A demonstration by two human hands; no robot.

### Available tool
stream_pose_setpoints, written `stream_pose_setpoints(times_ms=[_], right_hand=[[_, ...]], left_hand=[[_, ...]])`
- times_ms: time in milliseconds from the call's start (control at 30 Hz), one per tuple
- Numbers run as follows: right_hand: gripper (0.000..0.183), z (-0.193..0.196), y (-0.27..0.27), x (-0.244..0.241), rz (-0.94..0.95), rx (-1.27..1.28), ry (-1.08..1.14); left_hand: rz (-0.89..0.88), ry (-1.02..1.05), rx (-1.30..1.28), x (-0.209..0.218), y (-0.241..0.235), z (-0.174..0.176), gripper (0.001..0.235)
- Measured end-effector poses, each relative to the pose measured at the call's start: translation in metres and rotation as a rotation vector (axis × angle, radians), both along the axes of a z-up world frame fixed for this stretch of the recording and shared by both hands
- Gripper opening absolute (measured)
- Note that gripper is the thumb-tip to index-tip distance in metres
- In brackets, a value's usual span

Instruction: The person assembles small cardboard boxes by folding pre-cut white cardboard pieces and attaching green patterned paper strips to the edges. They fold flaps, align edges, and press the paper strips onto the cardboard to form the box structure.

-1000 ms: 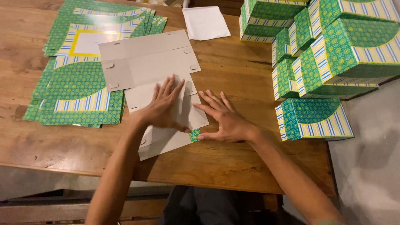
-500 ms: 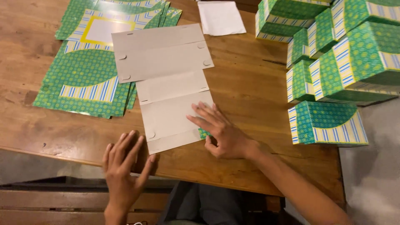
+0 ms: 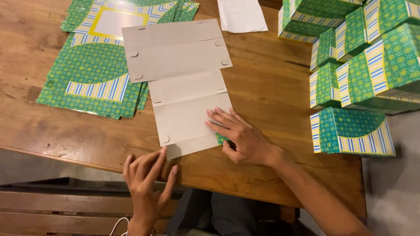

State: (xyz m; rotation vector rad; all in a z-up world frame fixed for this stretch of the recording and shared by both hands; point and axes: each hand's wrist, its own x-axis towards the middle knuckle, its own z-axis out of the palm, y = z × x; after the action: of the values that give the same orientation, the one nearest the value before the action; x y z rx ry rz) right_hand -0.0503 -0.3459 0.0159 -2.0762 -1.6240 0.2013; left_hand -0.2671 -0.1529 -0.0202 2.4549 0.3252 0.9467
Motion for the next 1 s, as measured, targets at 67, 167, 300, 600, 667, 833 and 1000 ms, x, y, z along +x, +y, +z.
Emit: stream_pose_setpoints(times_ms=[67,167,300,600,667,833,1000], right_hand=[[0.068,0.001,-0.001,0.001,-0.011,-0.008,0.012],[0.067,0.001,-0.001,-0.002,-0.038,0.007,0.004],[0.057,-0.003,0.004,-0.01,-0.139,0.013,-0.057],[0.045,0.0,0.01,-0.027,-0.275,-0.034,0.013],[0.053,0.001,0.012,-0.029,-0.291,-0.061,0.009],[0.075,-0.006,0.016,-0.033,-0.343,-0.138,-0.041],[0.091,0.004,0.018,-0.035,-0.358,-0.178,-0.009]], left_hand=[[-0.064,-0.005,0.008,0.004,-0.004,0.003,0.045],[-0.147,-0.001,0.042,0.01,-0.008,0.007,0.038],[-0.225,0.006,0.013,0.02,-0.012,0.018,0.024],[-0.399,0.03,-0.016,0.027,-0.014,0.02,0.022],[-0.428,0.035,-0.022,0.03,-0.011,0.025,0.021],[-0.555,0.108,-0.159,0.042,0.011,0.033,0.019],[-0.458,0.19,-0.101,0.074,0.046,0.025,0.044]])
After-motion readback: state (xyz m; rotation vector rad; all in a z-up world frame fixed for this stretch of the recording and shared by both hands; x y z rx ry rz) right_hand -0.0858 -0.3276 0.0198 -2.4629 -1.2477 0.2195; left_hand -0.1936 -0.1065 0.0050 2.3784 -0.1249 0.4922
